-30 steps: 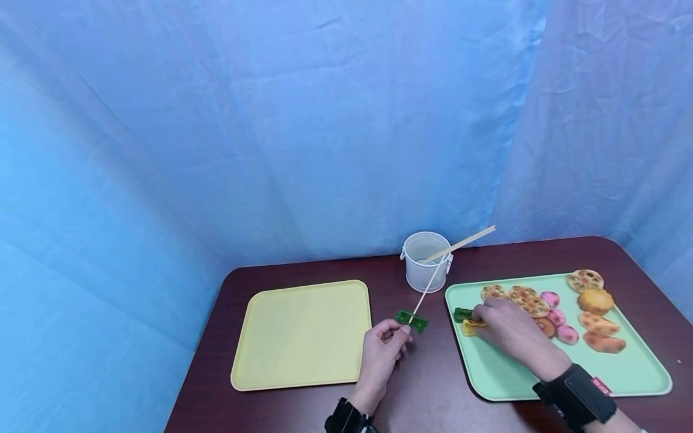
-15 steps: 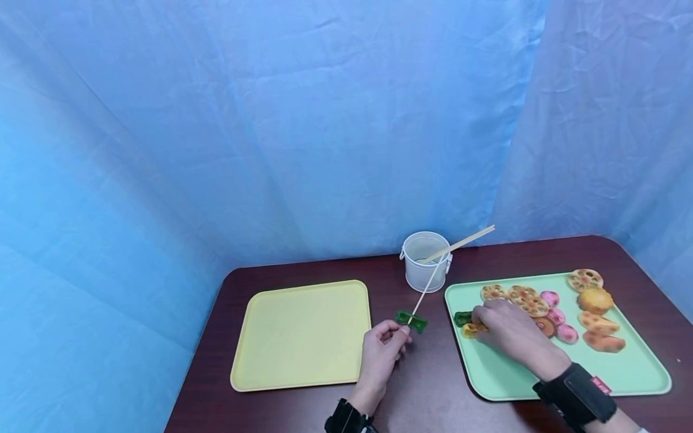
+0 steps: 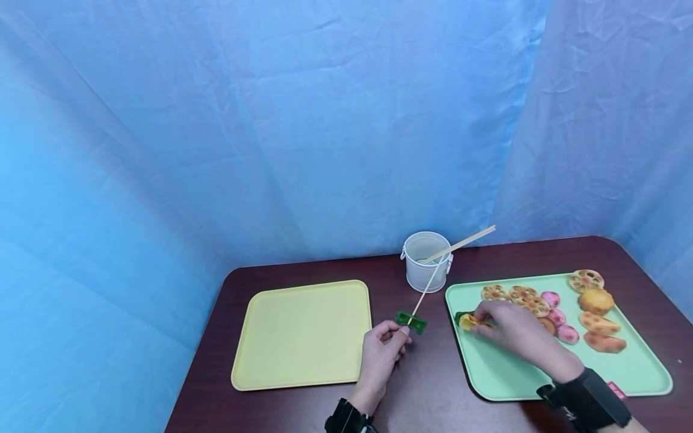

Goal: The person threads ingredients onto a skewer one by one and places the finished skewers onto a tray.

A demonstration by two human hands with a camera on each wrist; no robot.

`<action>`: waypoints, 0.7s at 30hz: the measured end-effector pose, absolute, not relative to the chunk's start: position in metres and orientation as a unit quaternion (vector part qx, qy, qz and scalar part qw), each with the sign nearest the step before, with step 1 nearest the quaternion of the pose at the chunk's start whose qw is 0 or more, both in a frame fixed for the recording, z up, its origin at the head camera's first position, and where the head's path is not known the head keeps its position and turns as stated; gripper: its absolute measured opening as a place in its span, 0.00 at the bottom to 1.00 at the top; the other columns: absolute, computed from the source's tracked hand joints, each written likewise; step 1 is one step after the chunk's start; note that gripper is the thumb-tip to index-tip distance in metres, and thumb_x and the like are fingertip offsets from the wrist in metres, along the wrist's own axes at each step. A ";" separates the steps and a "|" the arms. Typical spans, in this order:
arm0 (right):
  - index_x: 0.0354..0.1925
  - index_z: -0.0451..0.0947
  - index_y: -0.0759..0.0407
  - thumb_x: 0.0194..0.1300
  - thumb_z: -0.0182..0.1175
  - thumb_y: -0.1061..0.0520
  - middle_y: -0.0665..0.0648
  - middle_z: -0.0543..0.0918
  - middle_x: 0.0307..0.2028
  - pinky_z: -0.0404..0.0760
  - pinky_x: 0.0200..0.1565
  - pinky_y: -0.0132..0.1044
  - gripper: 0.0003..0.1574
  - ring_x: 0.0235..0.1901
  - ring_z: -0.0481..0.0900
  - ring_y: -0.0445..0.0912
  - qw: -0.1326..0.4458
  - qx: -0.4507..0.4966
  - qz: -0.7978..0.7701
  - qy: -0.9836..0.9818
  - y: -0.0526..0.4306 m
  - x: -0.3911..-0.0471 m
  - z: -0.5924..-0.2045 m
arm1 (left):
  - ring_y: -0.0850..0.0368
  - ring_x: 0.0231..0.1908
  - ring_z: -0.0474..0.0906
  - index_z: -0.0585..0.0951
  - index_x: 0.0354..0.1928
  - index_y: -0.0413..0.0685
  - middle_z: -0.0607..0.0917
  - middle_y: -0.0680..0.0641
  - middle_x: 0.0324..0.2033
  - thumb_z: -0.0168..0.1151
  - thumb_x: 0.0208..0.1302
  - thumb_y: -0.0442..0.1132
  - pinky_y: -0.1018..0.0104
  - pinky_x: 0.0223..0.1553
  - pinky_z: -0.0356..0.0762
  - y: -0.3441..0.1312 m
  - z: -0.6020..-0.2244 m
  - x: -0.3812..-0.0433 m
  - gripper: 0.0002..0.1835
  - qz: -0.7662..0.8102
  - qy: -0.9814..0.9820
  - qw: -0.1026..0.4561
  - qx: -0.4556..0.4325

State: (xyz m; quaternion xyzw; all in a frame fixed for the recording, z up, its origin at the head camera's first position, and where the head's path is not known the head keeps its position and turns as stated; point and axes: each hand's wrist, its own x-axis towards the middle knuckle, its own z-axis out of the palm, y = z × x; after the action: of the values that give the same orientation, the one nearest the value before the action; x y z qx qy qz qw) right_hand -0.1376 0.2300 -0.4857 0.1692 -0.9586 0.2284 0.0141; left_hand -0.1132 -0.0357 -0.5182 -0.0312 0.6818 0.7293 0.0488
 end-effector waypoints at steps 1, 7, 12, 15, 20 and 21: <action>0.33 0.80 0.51 0.54 0.70 0.51 0.44 0.80 0.27 0.76 0.30 0.38 0.10 0.27 0.76 0.38 0.012 0.161 0.240 -0.957 0.230 -0.138 -0.485 | 0.60 0.19 0.72 0.81 0.31 0.37 0.84 0.42 0.24 0.65 0.60 0.40 0.75 0.17 0.64 -0.036 -0.519 -0.113 0.11 0.728 0.683 0.049 -0.031; 0.37 0.81 0.51 0.60 0.64 0.43 0.43 0.82 0.29 0.77 0.31 0.37 0.14 0.30 0.79 0.39 0.010 0.111 0.305 -0.946 0.232 -0.141 -0.479 | 0.61 0.19 0.72 0.80 0.30 0.37 0.84 0.42 0.24 0.65 0.59 0.40 0.75 0.17 0.64 -0.036 -0.520 -0.113 0.11 0.725 0.687 0.050 -0.028; 0.41 0.82 0.53 0.62 0.58 0.35 0.46 0.83 0.32 0.77 0.29 0.36 0.25 0.33 0.79 0.42 0.018 0.081 0.350 -0.933 0.231 -0.143 -0.473 | 0.60 0.19 0.72 0.80 0.30 0.38 0.84 0.38 0.26 0.65 0.59 0.41 0.75 0.16 0.64 -0.037 -0.520 -0.111 0.11 0.725 0.686 0.053 -0.033; 0.44 0.81 0.57 0.62 0.58 0.35 0.50 0.84 0.33 0.77 0.28 0.36 0.29 0.34 0.80 0.45 0.019 0.069 0.382 -0.921 0.230 -0.144 -0.470 | 0.60 0.19 0.72 0.80 0.30 0.37 0.84 0.41 0.24 0.65 0.59 0.40 0.75 0.16 0.64 -0.037 -0.521 -0.111 0.11 0.726 0.685 0.054 -0.034; 0.50 0.79 0.58 0.63 0.55 0.32 0.56 0.84 0.41 0.80 0.35 0.41 0.34 0.40 0.80 0.50 -0.025 0.025 0.458 -0.888 0.227 -0.145 -0.464 | 0.62 0.19 0.71 0.80 0.30 0.36 0.83 0.49 0.22 0.65 0.59 0.40 0.75 0.16 0.64 -0.038 -0.522 -0.111 0.12 0.728 0.682 0.063 -0.033; 0.51 0.78 0.58 0.63 0.55 0.31 0.57 0.83 0.43 0.80 0.36 0.43 0.36 0.42 0.80 0.51 -0.038 0.013 0.473 -0.880 0.227 -0.145 -0.463 | 0.62 0.19 0.71 0.80 0.30 0.36 0.82 0.49 0.22 0.65 0.59 0.40 0.75 0.16 0.64 -0.038 -0.522 -0.110 0.11 0.728 0.681 0.065 -0.033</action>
State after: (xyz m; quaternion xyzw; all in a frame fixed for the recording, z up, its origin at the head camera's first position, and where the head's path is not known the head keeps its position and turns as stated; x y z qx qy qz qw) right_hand -0.1450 0.2266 -0.4634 0.0135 -0.8799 0.4735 -0.0377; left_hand -0.1104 -0.0377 -0.5221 -0.0329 0.6812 0.7284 0.0653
